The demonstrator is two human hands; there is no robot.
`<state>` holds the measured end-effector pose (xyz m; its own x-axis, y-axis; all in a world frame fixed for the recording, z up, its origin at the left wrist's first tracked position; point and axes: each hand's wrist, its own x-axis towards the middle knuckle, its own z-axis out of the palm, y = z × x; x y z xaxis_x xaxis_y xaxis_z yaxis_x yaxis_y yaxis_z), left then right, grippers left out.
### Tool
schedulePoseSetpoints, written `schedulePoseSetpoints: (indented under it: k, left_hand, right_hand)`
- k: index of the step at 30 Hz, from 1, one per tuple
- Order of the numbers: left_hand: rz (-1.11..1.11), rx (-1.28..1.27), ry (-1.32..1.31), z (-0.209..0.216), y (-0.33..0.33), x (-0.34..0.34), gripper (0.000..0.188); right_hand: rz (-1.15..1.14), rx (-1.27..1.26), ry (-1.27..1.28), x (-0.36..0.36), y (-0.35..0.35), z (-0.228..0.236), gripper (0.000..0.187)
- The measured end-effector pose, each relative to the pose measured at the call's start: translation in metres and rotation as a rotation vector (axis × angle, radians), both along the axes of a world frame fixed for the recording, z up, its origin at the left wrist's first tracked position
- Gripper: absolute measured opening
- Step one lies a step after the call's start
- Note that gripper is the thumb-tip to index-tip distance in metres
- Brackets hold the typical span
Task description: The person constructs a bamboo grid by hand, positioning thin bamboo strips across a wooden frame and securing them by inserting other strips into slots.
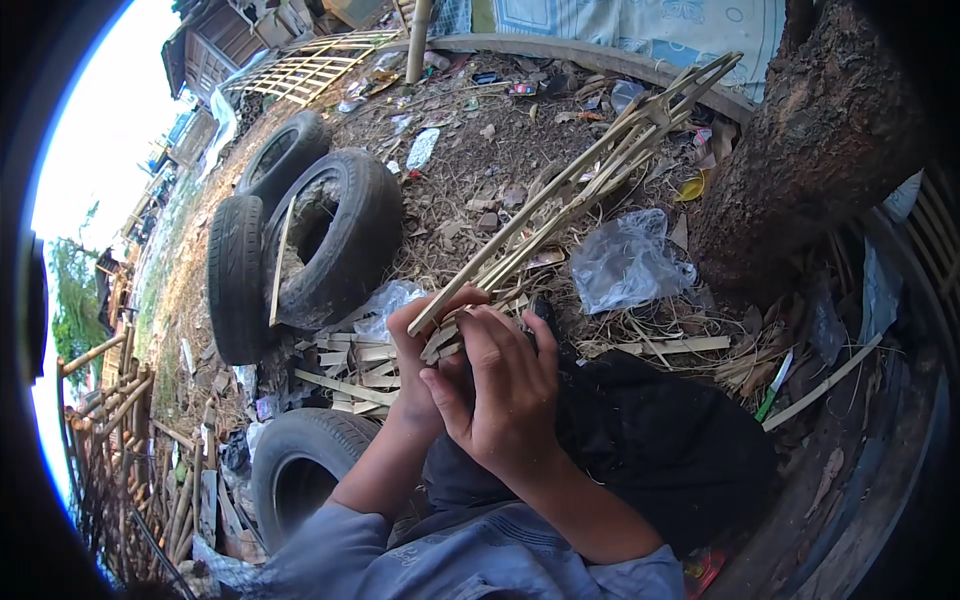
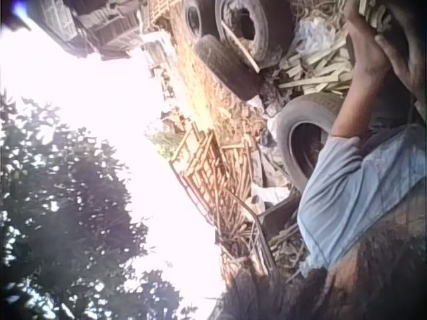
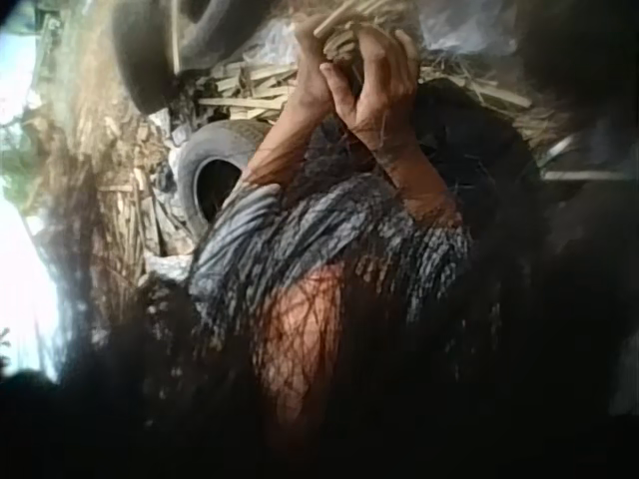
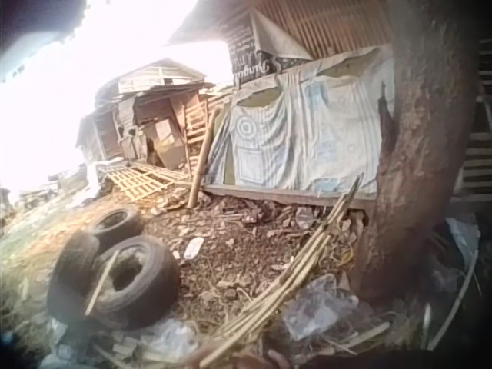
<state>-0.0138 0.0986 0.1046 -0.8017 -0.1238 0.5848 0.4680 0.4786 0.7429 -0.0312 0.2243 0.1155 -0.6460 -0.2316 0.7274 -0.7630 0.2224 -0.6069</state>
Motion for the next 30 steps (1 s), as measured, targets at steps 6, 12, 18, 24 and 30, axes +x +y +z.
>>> schedulePoseSetpoints:
  k: [6,12,18,24,30]
  left_hand:
    - [-0.142,-0.024,-0.072,0.007,-0.01,0.001,0.063]
    - [-0.183,-0.158,-0.133,0.013,-0.021,-0.001,0.06]
    - [-0.254,-0.058,-0.099,0.014,-0.022,-0.003,0.059]
    - [-0.239,-0.186,-0.036,0.038,-0.015,0.006,0.064]
    - [-0.371,0.311,-0.605,0.09,-0.016,0.028,0.072]
  right_hand:
    - [0.019,-0.068,0.029,-0.008,-0.004,0.0,0.047]
    - [0.123,-0.132,-0.022,-0.012,-0.006,0.001,0.044]
    - [0.122,-0.109,0.056,-0.021,-0.006,0.0,0.045]
    - [0.174,-0.128,0.073,-0.028,-0.008,-0.01,0.052]
    - [0.143,-0.235,0.078,-0.026,-0.013,-0.021,0.057]
